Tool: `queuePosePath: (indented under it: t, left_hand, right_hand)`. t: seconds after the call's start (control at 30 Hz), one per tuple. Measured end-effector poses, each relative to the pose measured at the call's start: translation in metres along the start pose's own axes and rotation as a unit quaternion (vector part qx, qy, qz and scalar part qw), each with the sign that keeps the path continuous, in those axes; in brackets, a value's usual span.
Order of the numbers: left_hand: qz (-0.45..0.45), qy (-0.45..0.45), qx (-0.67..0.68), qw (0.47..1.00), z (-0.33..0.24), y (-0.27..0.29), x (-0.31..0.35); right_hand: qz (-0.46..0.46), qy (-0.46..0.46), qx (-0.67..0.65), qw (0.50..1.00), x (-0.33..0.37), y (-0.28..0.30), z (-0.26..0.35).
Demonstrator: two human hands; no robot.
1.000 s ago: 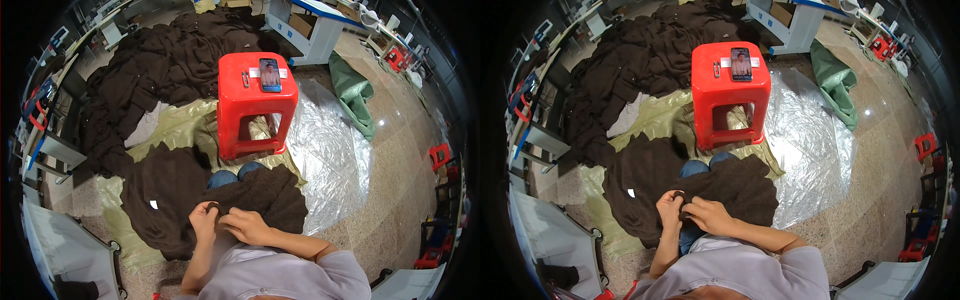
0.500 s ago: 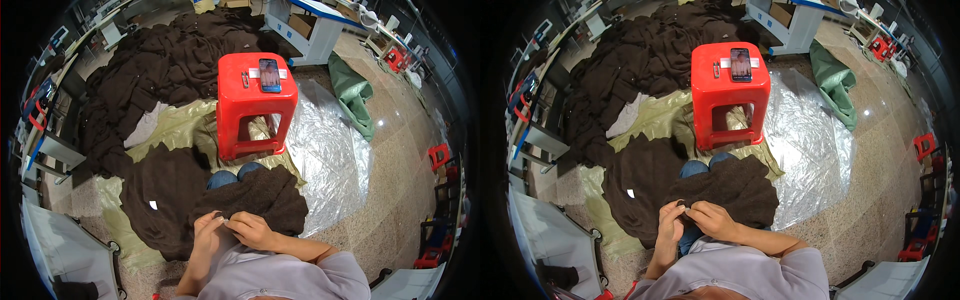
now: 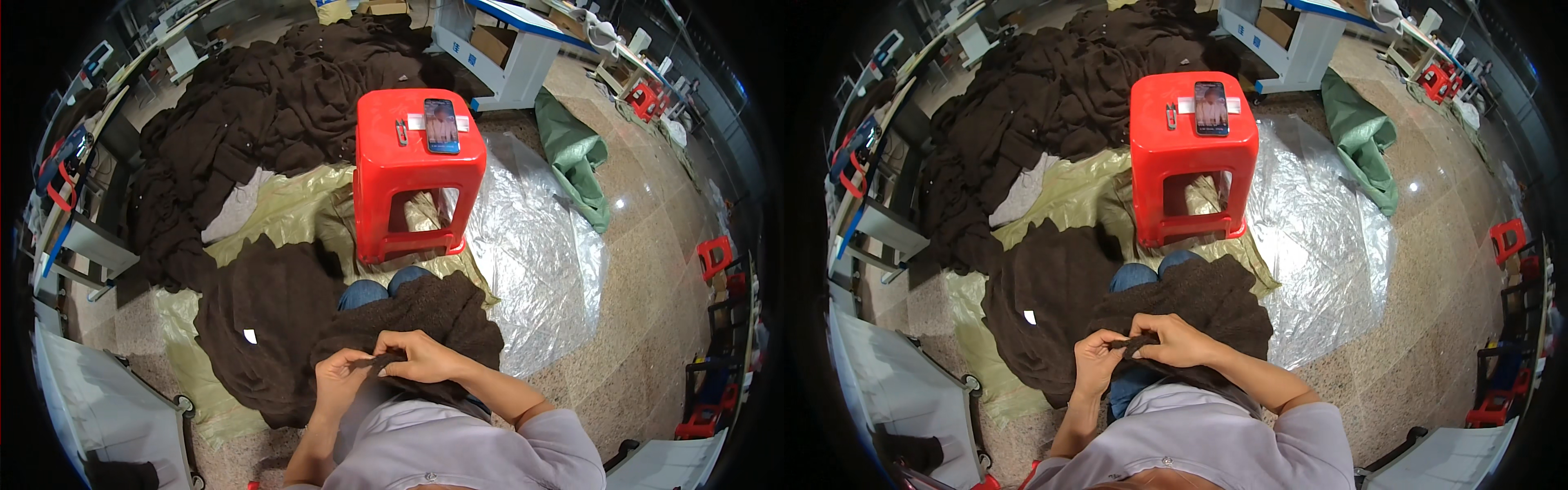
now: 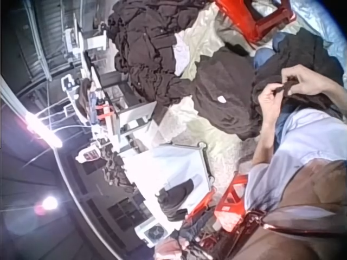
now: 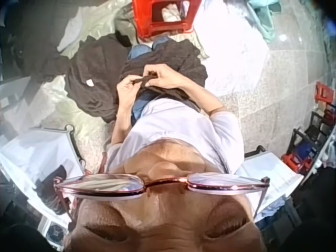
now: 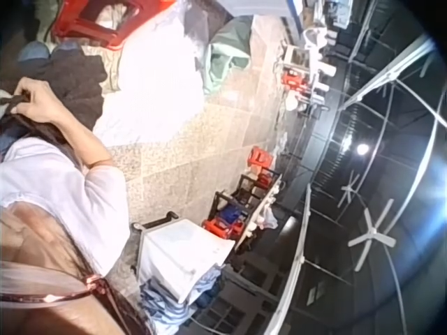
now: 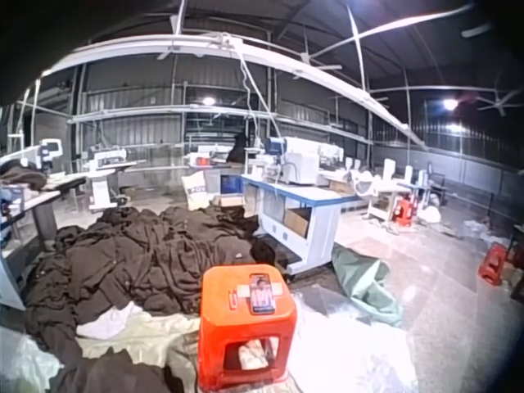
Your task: Inspecting and sorting pieces of brown fabric on a factory floor.
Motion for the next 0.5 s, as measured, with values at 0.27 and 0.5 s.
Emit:
queuePosePath:
  t: [0.27, 0.5]
  left_hand:
    - [-0.083, -0.037, -0.048, 0.995, 0.000, -0.007, -0.003]
    - [-0.095, -0.151, -0.266, 0.947, 0.001, -0.021, -0.005]
  right_hand:
    - [-0.130, 0.137, 0.187, 0.964, 0.010, -0.024, 0.005]
    - [-0.271, 0.151, 0.138, 0.940, 0.005, -0.026, -0.004]
Point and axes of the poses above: each hand's wrist, its own x-axis away from the middle knuckle, its own y-axis out of the back of the hand, z = x × y, the point moved 2 cm from there along -x, towards the middle knuckle, and after that the axes turned 4 degrees about y, right-handed, at the moved point
